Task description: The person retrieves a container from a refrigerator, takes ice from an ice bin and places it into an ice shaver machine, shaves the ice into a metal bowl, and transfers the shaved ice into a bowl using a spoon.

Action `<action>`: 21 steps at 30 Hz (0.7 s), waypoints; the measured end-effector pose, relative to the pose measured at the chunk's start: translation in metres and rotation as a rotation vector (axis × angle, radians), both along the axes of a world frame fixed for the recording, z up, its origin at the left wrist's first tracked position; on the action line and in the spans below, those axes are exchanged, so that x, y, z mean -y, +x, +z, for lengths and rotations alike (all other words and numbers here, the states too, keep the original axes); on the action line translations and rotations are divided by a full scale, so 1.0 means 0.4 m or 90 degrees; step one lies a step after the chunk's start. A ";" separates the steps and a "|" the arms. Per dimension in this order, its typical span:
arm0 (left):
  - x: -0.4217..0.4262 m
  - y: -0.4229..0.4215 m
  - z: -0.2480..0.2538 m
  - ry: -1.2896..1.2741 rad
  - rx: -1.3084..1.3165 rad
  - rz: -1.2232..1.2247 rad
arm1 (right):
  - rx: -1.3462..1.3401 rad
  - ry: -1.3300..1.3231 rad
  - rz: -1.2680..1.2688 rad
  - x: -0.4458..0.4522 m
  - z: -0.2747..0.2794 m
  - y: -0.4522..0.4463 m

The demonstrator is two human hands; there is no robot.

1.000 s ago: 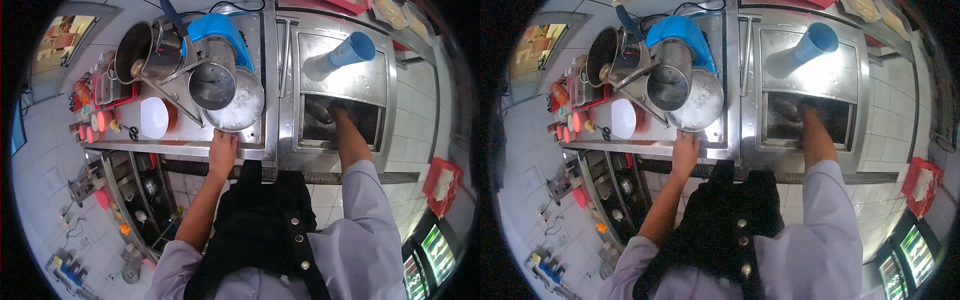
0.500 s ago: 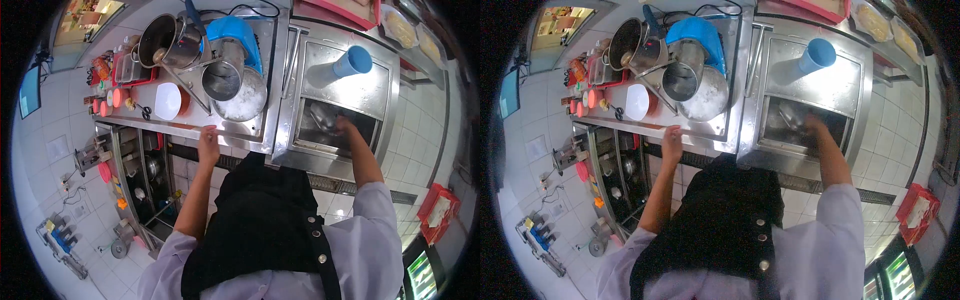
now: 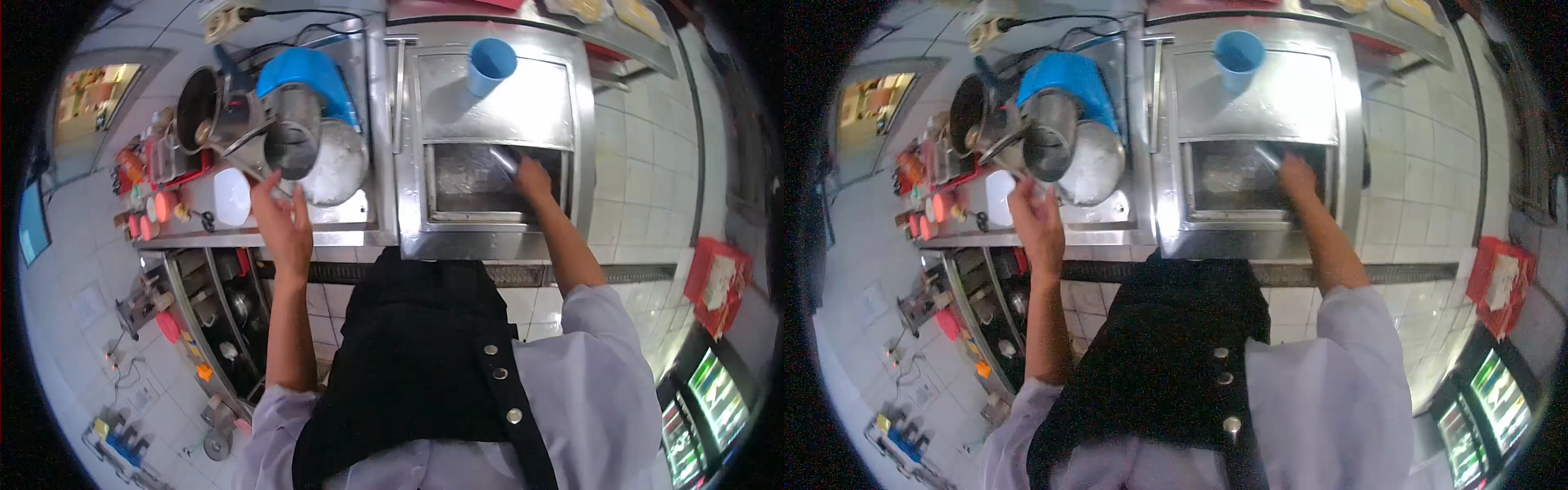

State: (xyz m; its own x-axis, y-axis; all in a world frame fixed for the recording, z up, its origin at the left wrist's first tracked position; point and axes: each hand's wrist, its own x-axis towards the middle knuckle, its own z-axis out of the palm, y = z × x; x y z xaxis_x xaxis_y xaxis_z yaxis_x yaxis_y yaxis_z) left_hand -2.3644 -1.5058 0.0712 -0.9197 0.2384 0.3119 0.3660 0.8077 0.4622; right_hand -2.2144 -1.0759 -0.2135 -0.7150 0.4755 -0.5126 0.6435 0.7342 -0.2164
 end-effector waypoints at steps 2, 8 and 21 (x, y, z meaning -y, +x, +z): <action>0.006 0.109 -0.031 0.028 0.098 -0.021 | -0.042 0.088 0.044 0.000 0.042 0.009; 0.040 0.347 -0.152 0.015 0.391 -0.189 | -0.002 0.057 0.148 -0.016 -0.094 -0.041; 0.443 0.568 -0.334 -0.044 0.520 0.151 | -0.167 -0.134 0.083 0.050 -0.402 -0.147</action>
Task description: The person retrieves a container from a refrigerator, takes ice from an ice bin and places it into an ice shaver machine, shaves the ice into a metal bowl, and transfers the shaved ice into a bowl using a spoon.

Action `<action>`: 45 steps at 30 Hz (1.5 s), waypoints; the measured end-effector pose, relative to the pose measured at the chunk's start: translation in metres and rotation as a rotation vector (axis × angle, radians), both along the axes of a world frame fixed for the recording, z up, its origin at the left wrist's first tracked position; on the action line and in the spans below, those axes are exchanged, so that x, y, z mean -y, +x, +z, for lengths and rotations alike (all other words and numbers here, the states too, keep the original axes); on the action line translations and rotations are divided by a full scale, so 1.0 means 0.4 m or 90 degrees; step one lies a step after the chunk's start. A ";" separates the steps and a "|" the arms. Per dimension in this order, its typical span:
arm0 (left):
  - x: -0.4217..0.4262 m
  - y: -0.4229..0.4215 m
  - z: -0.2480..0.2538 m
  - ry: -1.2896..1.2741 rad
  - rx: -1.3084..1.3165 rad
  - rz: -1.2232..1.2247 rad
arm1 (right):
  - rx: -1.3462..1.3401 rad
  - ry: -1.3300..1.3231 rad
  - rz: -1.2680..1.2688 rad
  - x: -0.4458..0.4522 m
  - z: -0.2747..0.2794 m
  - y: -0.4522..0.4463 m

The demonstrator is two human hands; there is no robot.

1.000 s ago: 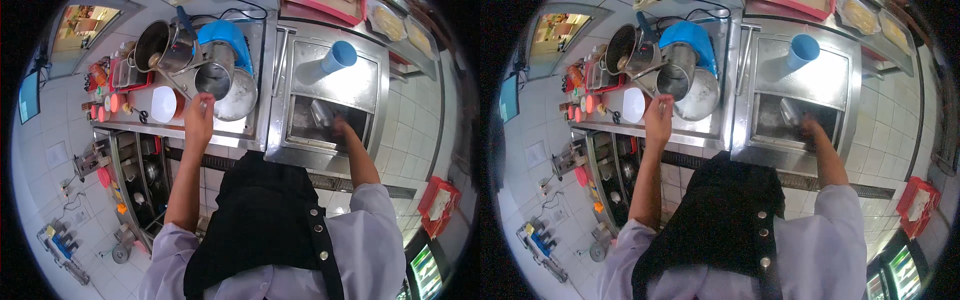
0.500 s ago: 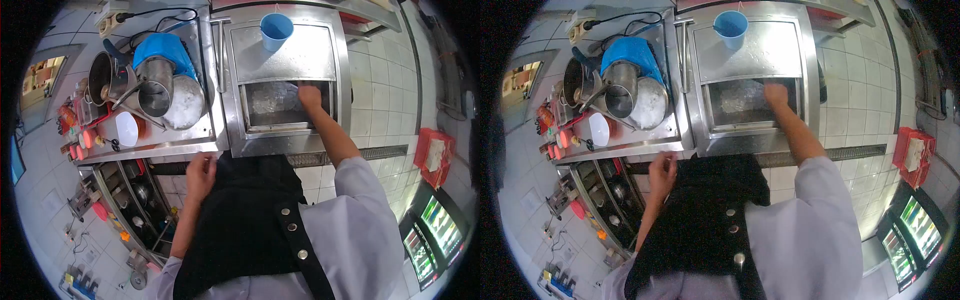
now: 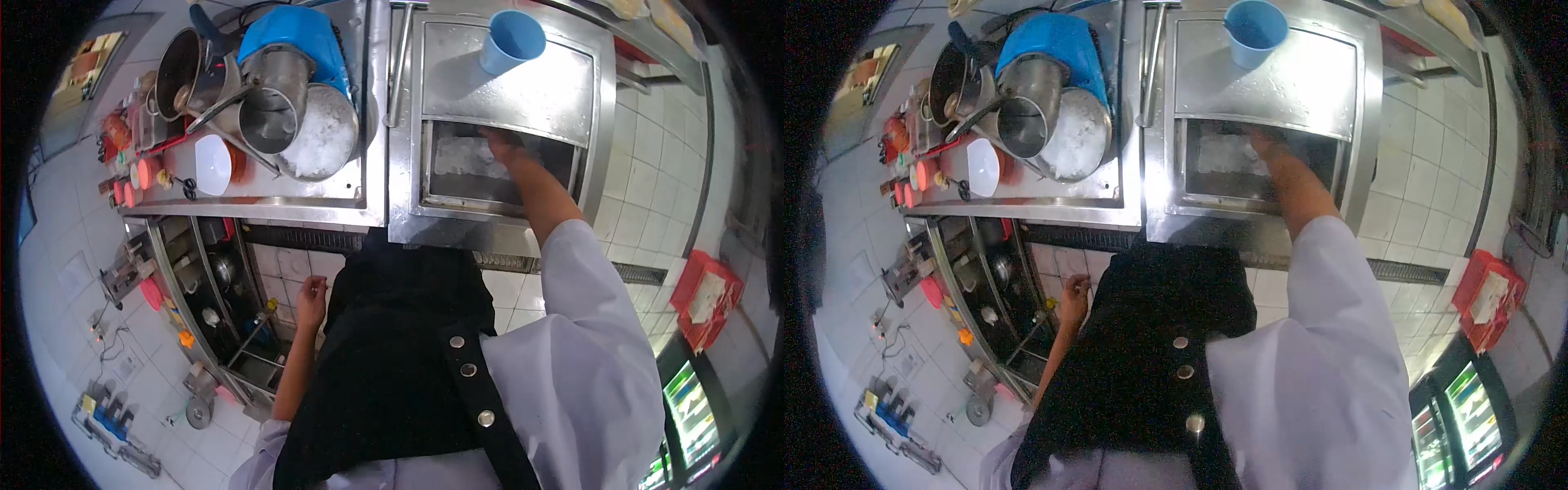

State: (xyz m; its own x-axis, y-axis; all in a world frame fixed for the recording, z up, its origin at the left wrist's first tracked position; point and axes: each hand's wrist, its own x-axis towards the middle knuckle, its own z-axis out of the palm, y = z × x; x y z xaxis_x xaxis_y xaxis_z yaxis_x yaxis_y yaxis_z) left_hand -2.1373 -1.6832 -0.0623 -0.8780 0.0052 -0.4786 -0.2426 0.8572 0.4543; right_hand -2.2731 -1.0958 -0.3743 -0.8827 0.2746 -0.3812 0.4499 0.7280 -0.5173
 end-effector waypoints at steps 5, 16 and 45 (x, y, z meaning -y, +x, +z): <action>0.147 0.137 -0.018 -0.010 0.074 0.139 | 0.218 -0.049 0.146 -0.044 0.083 -0.079; 0.138 0.131 -0.057 -0.041 0.062 0.171 | 0.412 -0.192 0.362 -0.028 0.058 -0.071; -0.277 -0.543 0.308 0.415 -0.548 -0.391 | 0.186 -0.763 -0.122 0.547 1.147 -0.075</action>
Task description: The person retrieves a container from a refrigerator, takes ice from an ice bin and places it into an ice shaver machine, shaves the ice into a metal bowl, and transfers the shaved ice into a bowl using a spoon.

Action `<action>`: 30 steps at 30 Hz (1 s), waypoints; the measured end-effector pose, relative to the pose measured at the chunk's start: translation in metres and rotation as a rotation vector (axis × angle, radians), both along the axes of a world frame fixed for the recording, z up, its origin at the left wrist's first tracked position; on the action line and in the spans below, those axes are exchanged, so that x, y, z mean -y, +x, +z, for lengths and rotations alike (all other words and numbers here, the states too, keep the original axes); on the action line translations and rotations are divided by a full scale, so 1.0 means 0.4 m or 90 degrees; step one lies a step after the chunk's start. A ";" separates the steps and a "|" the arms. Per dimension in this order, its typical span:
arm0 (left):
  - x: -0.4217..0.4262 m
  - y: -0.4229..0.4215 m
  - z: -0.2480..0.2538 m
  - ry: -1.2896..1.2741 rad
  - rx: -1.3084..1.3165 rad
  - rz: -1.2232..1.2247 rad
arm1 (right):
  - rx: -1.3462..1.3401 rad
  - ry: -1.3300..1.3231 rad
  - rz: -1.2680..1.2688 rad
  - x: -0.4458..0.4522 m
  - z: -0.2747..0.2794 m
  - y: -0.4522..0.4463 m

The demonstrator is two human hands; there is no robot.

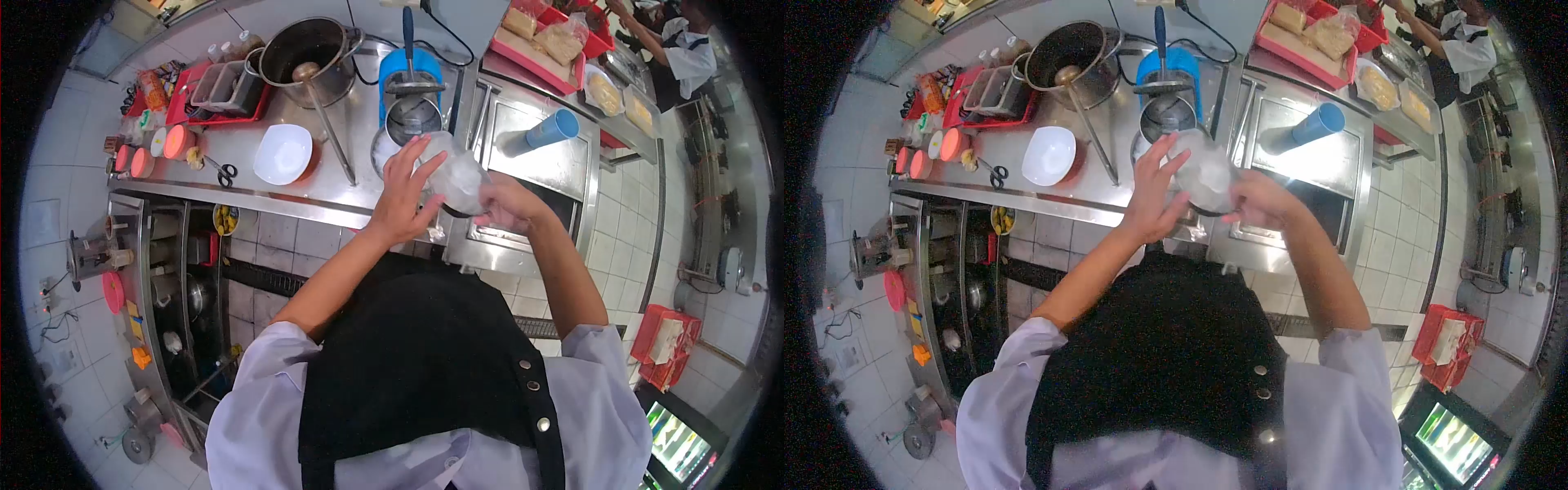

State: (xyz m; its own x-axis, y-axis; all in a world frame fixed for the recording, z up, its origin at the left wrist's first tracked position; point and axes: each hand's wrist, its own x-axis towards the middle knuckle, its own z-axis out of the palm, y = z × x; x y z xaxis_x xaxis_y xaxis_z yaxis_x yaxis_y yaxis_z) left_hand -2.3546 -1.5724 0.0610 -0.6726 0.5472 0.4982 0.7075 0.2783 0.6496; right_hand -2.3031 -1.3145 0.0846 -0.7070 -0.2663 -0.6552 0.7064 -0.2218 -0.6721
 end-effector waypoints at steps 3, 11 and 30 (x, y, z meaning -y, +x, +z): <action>0.015 -0.070 0.003 0.000 0.048 -0.009 | -0.001 -0.096 0.001 0.067 0.027 -0.077; 0.040 -0.192 -0.007 0.039 0.055 0.027 | 0.044 -0.042 -0.053 0.093 0.071 -0.083; -0.052 -0.157 -0.063 -0.162 -0.142 0.167 | 0.110 0.448 -0.201 -0.393 -0.394 0.309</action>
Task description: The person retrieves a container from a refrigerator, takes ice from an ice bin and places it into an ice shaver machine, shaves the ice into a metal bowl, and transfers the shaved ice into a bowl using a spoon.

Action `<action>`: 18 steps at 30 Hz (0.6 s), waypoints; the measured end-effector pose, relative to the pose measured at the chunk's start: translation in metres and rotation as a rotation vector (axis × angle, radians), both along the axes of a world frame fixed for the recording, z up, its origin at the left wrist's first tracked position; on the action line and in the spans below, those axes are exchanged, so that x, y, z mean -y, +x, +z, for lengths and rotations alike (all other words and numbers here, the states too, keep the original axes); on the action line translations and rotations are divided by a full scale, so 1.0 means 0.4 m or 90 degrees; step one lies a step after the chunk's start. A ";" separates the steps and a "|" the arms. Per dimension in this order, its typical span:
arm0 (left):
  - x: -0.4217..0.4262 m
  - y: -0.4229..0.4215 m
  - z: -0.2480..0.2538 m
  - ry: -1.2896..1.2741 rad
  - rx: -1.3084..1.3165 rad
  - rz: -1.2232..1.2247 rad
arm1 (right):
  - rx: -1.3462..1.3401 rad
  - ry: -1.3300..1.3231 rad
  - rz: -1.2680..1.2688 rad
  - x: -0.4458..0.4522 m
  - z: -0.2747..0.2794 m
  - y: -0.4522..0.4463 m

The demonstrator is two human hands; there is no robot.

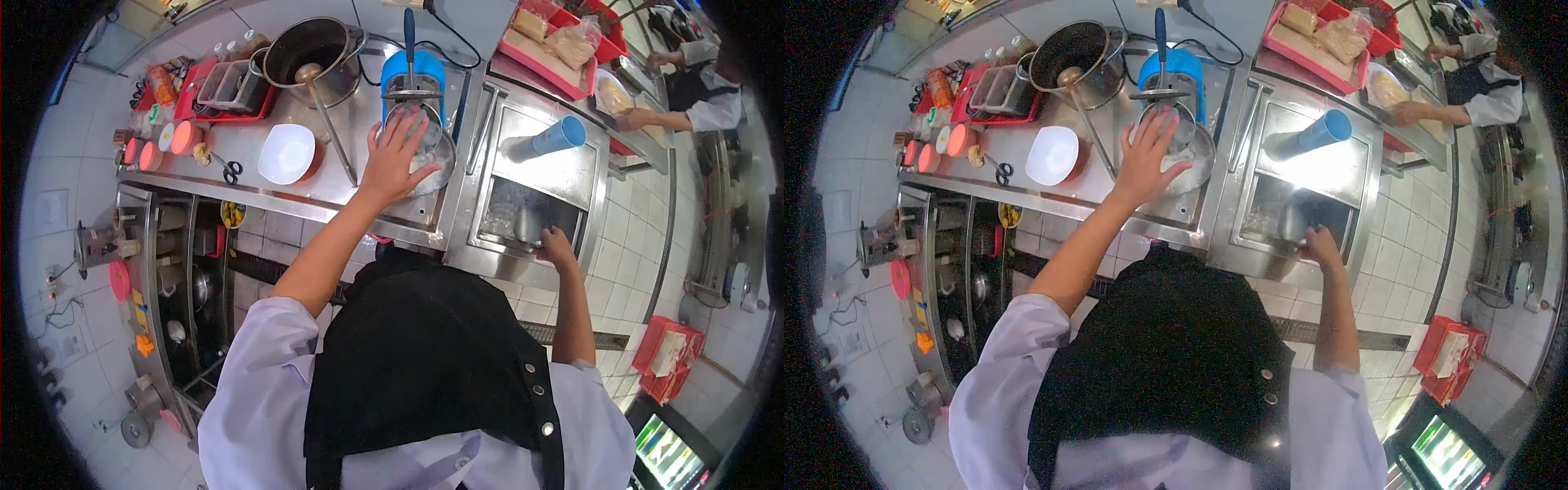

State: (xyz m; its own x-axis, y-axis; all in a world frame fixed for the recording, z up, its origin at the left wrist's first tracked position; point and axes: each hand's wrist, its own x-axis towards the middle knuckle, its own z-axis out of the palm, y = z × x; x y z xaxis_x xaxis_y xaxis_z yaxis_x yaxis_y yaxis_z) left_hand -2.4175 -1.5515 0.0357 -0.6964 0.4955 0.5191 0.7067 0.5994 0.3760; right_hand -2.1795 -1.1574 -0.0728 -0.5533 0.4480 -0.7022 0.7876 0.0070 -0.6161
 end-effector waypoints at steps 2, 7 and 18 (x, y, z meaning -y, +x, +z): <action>-0.015 -0.005 -0.018 -0.048 -0.016 0.027 | 0.082 0.080 0.173 -0.047 -0.092 -0.009; -0.038 -0.052 -0.050 -0.102 -0.071 0.107 | -0.047 -0.111 0.439 0.136 0.290 -0.193; -0.089 -0.011 -0.078 -0.036 -0.083 0.201 | -0.522 -0.061 0.288 0.511 0.488 -0.967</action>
